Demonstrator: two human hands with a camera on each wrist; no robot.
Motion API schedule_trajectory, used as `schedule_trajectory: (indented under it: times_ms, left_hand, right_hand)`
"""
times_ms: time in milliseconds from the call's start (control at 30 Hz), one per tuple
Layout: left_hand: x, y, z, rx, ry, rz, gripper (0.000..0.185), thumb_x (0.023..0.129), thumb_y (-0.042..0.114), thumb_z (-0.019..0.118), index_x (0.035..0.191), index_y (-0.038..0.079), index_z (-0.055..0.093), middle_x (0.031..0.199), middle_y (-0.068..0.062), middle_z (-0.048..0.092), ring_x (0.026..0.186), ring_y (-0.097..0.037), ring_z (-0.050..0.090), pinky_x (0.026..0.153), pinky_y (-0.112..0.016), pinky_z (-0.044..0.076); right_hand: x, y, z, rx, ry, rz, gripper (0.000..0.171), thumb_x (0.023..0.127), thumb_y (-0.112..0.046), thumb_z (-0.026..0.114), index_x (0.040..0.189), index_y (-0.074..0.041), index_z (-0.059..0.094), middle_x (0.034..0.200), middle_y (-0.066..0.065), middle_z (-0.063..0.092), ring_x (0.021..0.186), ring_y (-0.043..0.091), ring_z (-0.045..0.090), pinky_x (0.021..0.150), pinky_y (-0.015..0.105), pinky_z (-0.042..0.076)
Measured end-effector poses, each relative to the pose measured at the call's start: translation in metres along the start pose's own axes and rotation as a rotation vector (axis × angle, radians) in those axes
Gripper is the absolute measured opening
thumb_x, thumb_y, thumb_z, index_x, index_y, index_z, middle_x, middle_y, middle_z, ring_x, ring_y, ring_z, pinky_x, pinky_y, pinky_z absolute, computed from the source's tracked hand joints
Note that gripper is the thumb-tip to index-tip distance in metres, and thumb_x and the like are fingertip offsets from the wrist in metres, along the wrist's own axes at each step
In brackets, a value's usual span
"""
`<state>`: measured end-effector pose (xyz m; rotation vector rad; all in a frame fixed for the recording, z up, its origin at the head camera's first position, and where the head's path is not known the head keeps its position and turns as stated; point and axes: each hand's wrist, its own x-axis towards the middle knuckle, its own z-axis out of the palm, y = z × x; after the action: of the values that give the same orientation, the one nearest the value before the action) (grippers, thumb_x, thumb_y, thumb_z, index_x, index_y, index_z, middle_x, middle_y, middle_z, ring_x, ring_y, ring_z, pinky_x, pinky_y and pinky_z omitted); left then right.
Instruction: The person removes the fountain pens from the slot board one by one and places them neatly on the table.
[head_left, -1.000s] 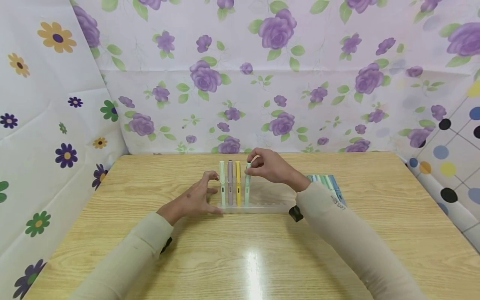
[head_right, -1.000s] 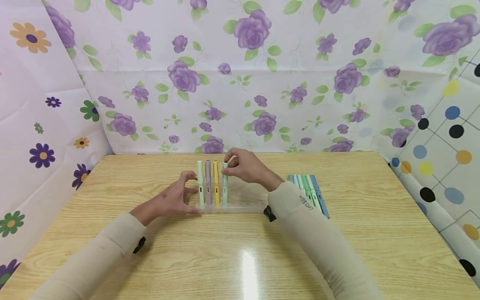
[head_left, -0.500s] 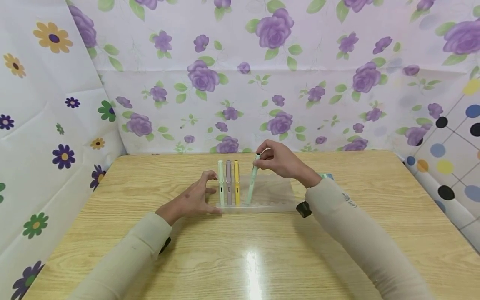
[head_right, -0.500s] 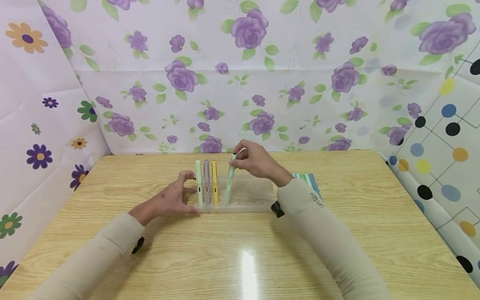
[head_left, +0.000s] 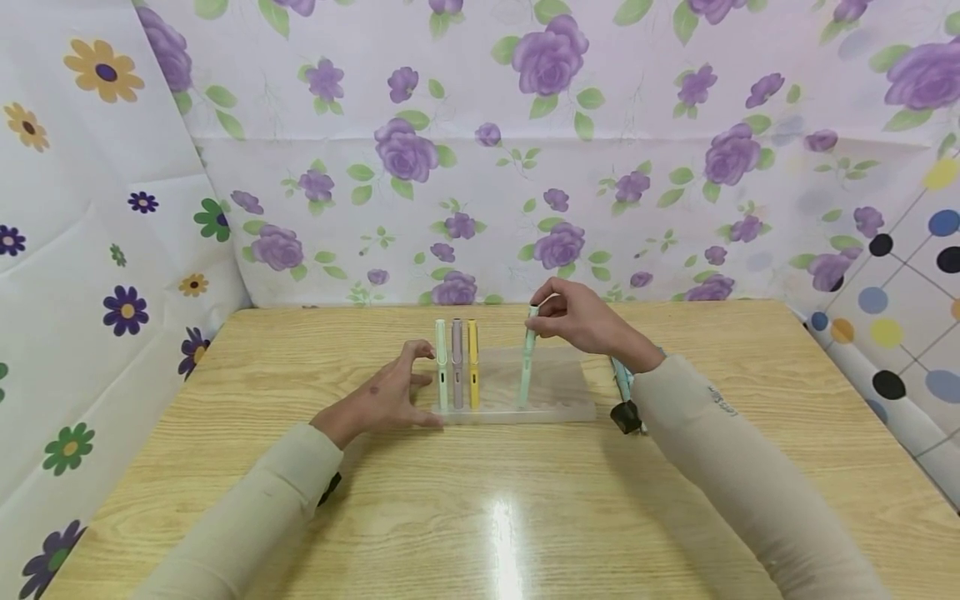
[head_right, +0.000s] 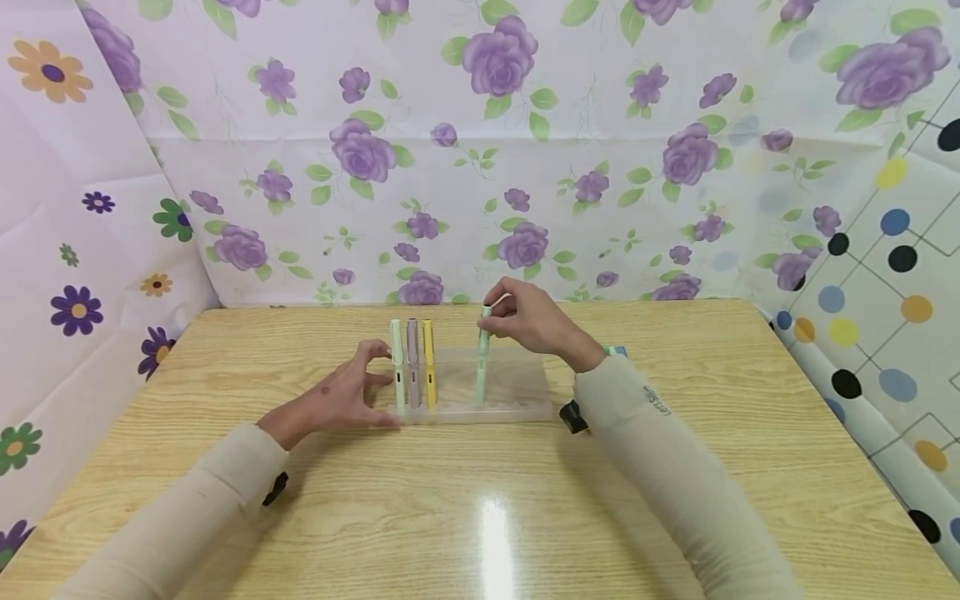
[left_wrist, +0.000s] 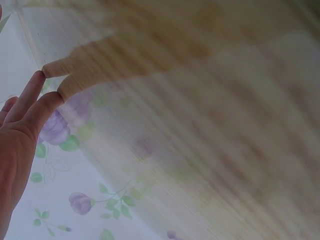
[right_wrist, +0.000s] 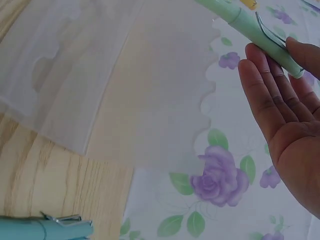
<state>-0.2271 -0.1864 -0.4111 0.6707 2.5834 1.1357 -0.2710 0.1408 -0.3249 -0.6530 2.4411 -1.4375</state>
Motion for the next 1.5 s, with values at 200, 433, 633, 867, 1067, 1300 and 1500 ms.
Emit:
schedule_trajectory:
  times_ms: [200, 433, 633, 867, 1067, 1300, 1500]
  left_hand:
    - [0.001, 0.000, 0.001, -0.006, 0.004, 0.009, 0.100, 0.074, 0.027, 0.091, 0.143, 0.014, 0.020, 0.154, -0.019, 0.028, 0.130, -0.038, 0.052, 0.107, -0.058, 0.039]
    - [0.001, -0.001, 0.001, -0.025, 0.000, 0.002, 0.100, 0.074, 0.027, 0.091, 0.142, 0.018, 0.020, 0.155, -0.018, 0.027, 0.131, -0.039, 0.051, 0.105, -0.057, 0.041]
    - [0.000, 0.000, 0.001, -0.031, 0.001, -0.009, 0.102, 0.074, 0.026, 0.091, 0.145, 0.017, 0.019, 0.156, -0.017, 0.026, 0.132, -0.038, 0.050, 0.108, -0.057, 0.038]
    - [0.000, 0.000, 0.001, -0.038, 0.001, -0.008, 0.103, 0.073, 0.025, 0.092, 0.145, 0.018, 0.019, 0.157, -0.017, 0.026, 0.132, -0.039, 0.050, 0.109, -0.058, 0.036]
    - [0.001, -0.001, 0.000, -0.028, -0.001, -0.002, 0.103, 0.074, 0.024, 0.092, 0.145, 0.017, 0.019, 0.157, -0.018, 0.025, 0.131, -0.038, 0.050, 0.109, -0.058, 0.035]
    - [0.000, 0.001, 0.000, -0.033, 0.004, 0.005, 0.102, 0.074, 0.026, 0.091, 0.145, 0.015, 0.019, 0.157, -0.020, 0.024, 0.131, -0.039, 0.051, 0.109, -0.059, 0.035]
    - [-0.001, 0.003, 0.000, -0.039, 0.003, 0.014, 0.100, 0.075, 0.025, 0.091, 0.144, 0.014, 0.019, 0.156, -0.022, 0.025, 0.130, -0.039, 0.051, 0.109, -0.059, 0.035]
  right_hand:
    - [-0.008, 0.006, -0.011, 0.010, 0.009, 0.001, 0.029, 0.098, -0.007, 0.064, 0.122, 0.004, 0.051, 0.106, 0.019, 0.067, 0.099, 0.035, 0.068, 0.086, 0.038, 0.057]
    - [-0.019, 0.013, -0.025, -0.015, 0.021, 0.013, 0.028, 0.099, -0.009, 0.064, 0.121, 0.002, 0.052, 0.107, 0.020, 0.067, 0.097, 0.032, 0.068, 0.091, 0.047, 0.055]
    - [-0.030, 0.019, -0.039, -0.050, 0.036, 0.044, 0.034, 0.100, -0.015, 0.063, 0.126, 0.002, 0.051, 0.113, 0.020, 0.066, 0.102, 0.035, 0.067, 0.089, 0.040, 0.056]
    - [-0.044, 0.026, -0.062, -0.074, 0.086, 0.069, 0.041, 0.101, -0.020, 0.062, 0.134, 0.002, 0.051, 0.118, 0.024, 0.065, 0.101, 0.034, 0.068, 0.085, 0.038, 0.058]
    - [-0.057, 0.033, -0.079, -0.091, 0.095, 0.089, 0.045, 0.102, -0.018, 0.060, 0.140, 0.003, 0.049, 0.123, 0.027, 0.063, 0.101, 0.030, 0.068, 0.085, 0.037, 0.058]
    - [-0.070, 0.044, -0.093, -0.137, 0.095, 0.105, 0.048, 0.103, -0.017, 0.059, 0.144, 0.001, 0.047, 0.127, 0.026, 0.060, 0.105, 0.030, 0.066, 0.086, 0.035, 0.057]
    - [-0.079, 0.056, -0.103, -0.192, 0.113, 0.123, 0.051, 0.103, -0.024, 0.059, 0.146, -0.002, 0.046, 0.124, 0.022, 0.058, 0.110, 0.034, 0.063, 0.086, 0.037, 0.057]
